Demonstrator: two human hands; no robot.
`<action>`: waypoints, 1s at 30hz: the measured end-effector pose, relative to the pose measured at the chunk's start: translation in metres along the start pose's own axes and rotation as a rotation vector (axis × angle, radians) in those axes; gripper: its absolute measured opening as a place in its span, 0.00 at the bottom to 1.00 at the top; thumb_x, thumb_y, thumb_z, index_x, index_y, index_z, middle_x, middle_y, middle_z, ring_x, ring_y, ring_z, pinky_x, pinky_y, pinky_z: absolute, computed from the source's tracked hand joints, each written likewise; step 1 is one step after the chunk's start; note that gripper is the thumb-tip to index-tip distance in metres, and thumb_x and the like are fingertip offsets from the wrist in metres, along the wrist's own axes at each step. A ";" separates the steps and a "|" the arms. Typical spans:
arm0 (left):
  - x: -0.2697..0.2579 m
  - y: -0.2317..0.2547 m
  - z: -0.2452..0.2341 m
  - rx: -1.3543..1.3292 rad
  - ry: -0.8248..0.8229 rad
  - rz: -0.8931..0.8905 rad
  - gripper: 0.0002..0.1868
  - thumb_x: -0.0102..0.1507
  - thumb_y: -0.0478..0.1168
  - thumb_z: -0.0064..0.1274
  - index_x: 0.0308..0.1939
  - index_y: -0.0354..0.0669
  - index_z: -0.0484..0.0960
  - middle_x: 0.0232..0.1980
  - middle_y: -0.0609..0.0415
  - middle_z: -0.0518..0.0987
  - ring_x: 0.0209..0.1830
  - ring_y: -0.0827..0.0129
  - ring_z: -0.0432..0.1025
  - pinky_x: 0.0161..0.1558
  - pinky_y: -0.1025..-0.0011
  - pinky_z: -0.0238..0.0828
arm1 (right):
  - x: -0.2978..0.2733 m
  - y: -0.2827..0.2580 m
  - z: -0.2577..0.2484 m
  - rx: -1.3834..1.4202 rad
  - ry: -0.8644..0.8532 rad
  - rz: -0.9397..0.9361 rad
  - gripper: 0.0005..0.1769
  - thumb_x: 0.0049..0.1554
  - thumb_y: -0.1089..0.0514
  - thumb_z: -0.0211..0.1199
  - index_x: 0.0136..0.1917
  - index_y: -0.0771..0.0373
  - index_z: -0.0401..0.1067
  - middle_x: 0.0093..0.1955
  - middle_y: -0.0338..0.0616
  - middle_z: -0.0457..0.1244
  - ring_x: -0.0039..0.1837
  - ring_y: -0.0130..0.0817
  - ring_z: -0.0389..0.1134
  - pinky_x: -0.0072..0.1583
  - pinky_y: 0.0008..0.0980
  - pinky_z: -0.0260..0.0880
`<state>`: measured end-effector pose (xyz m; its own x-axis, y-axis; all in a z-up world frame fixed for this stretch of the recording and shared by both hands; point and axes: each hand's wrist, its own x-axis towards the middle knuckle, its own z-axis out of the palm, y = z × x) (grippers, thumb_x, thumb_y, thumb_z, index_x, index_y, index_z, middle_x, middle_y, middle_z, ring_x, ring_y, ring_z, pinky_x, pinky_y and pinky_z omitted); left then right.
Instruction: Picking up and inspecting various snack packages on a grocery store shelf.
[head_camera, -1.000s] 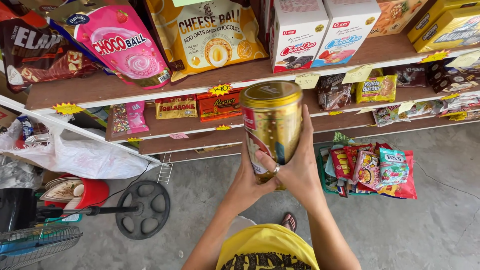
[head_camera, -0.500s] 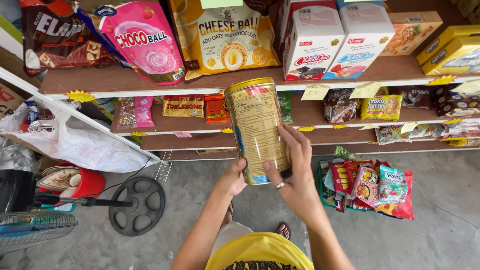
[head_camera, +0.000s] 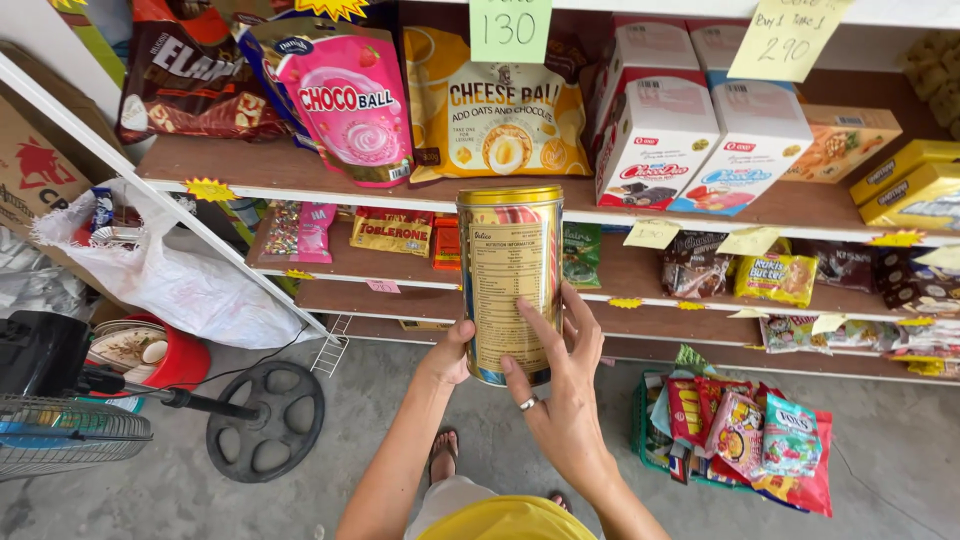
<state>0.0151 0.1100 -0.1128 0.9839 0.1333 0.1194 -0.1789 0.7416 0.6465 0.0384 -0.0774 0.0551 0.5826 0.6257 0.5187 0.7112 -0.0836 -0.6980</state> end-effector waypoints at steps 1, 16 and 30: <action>0.000 -0.003 -0.004 0.003 -0.002 0.007 0.59 0.50 0.66 0.70 0.74 0.35 0.64 0.69 0.38 0.72 0.69 0.50 0.70 0.65 0.53 0.73 | 0.001 -0.003 0.000 0.001 0.000 -0.008 0.37 0.57 0.61 0.68 0.76 0.51 0.60 0.81 0.57 0.41 0.80 0.58 0.47 0.74 0.51 0.59; 0.008 0.039 0.065 0.495 0.346 0.235 0.61 0.53 0.56 0.70 0.80 0.41 0.50 0.77 0.47 0.63 0.77 0.60 0.58 0.75 0.62 0.53 | 0.026 0.027 0.001 0.119 0.016 0.028 0.43 0.56 0.59 0.69 0.79 0.57 0.51 0.79 0.60 0.47 0.80 0.54 0.52 0.69 0.46 0.65; -0.028 0.027 0.155 1.555 0.795 0.343 0.65 0.49 0.50 0.73 0.80 0.44 0.44 0.61 0.33 0.62 0.61 0.40 0.65 0.60 0.50 0.66 | 0.039 0.085 0.042 0.897 -0.080 0.543 0.55 0.49 0.45 0.71 0.77 0.63 0.44 0.67 0.54 0.59 0.68 0.43 0.63 0.66 0.46 0.67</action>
<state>-0.0176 0.0246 0.0181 0.5852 0.7381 0.3359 0.2696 -0.5677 0.7778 0.1054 -0.0274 -0.0043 0.6851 0.7283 0.0153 -0.2087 0.2164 -0.9537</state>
